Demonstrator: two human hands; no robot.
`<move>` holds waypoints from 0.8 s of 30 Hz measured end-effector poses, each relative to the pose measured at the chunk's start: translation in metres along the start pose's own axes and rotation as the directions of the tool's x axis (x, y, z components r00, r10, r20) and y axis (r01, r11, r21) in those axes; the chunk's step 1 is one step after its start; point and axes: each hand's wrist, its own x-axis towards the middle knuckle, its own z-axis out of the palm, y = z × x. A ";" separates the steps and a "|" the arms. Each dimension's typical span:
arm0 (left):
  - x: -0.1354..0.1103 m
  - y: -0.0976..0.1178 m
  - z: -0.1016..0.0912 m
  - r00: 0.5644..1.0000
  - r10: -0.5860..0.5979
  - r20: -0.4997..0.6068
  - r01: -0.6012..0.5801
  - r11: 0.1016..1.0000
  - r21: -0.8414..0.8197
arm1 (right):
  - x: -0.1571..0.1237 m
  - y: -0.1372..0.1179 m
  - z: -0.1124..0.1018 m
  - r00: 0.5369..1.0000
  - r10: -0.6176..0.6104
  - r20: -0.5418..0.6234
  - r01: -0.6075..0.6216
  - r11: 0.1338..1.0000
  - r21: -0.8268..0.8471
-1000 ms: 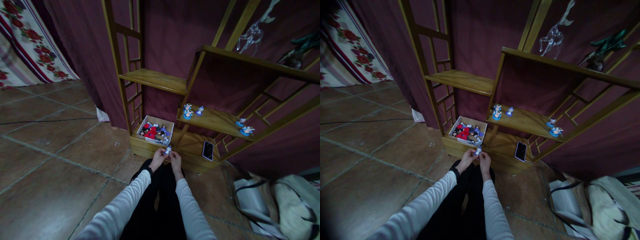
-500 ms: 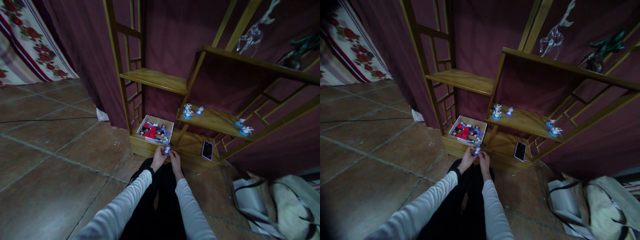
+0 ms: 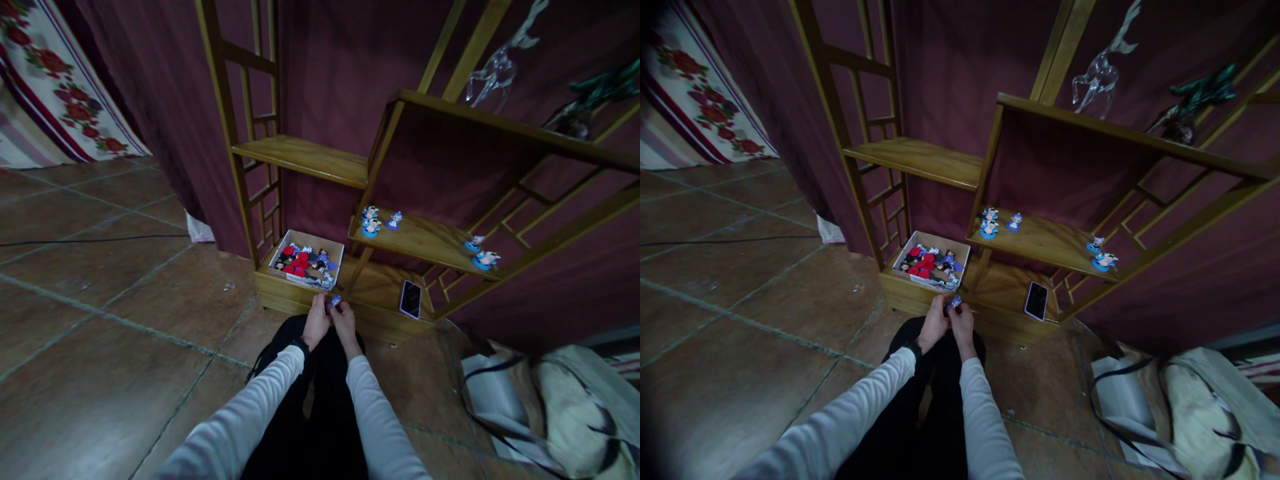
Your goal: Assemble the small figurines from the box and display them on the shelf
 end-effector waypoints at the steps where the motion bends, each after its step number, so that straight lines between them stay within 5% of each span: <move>1: 0.001 0.000 0.000 1.000 -0.012 0.003 0.012 1.000 -0.011 | 0.001 0.001 -0.001 1.000 0.006 0.003 -0.006 1.000 0.007; 17: 0.005 0.003 -0.005 0.984 -0.168 0.057 0.171 0.983 -0.062 | 0.000 0.003 -0.008 0.998 -0.059 0.021 0.056 0.991 0.121; 24: 0.008 -0.005 -0.004 0.986 -0.150 0.078 0.159 0.980 -0.122 | -0.008 -0.003 -0.014 0.999 -0.050 0.002 0.049 0.977 0.207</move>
